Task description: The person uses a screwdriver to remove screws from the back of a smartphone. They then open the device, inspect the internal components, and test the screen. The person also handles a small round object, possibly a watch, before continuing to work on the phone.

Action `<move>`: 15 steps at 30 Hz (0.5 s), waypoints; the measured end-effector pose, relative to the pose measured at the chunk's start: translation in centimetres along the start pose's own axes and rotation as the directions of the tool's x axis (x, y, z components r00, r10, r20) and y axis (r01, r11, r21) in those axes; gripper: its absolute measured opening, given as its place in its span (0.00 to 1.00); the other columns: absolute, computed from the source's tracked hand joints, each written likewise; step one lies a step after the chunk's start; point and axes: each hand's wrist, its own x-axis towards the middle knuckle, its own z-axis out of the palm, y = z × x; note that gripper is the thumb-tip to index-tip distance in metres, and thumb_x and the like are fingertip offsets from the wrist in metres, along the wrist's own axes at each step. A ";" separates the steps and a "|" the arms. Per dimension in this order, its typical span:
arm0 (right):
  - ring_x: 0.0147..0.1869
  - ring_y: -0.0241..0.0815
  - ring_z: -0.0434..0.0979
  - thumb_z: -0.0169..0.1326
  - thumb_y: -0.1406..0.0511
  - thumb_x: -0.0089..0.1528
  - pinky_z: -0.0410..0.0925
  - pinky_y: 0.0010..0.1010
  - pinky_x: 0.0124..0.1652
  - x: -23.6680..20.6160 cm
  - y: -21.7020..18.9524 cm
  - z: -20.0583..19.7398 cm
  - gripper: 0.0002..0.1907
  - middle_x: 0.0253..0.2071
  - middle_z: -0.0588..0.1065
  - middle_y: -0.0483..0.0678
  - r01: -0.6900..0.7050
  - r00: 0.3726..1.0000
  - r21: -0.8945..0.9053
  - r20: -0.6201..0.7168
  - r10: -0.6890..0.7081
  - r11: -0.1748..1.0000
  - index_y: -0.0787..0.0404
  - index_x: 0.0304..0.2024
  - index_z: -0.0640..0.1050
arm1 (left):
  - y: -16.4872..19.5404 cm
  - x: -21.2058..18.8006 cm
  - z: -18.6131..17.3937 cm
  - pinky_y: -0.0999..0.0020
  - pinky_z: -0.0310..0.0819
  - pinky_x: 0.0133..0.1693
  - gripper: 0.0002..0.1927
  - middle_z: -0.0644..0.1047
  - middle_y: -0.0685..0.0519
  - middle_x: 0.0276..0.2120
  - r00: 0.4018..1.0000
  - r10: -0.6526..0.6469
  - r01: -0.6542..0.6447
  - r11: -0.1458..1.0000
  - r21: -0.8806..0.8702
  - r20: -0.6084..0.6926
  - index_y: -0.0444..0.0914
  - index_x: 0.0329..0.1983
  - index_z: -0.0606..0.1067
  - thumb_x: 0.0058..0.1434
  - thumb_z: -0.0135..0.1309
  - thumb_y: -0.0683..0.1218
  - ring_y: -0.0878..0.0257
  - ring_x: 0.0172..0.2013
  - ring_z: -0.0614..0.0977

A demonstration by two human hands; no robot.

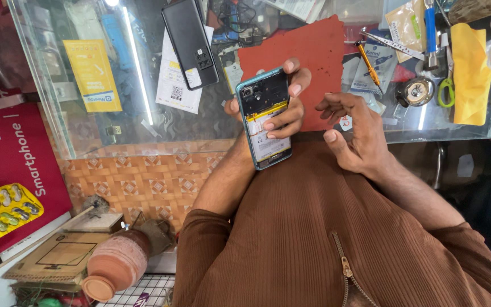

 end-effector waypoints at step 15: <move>0.35 0.30 0.75 0.56 0.74 0.68 0.70 0.20 0.34 1.1 -0.5 1.3 0.04 0.37 0.76 0.47 -0.324 0.931 0.476 0.008 0.364 0.817 0.69 0.38 0.75 | -1.5 -2.2 -3.2 0.74 0.70 0.46 0.36 0.70 0.52 0.46 0.791 0.478 0.136 0.471 0.872 -0.382 0.41 0.67 0.60 0.61 0.67 0.43 0.70 0.43 0.72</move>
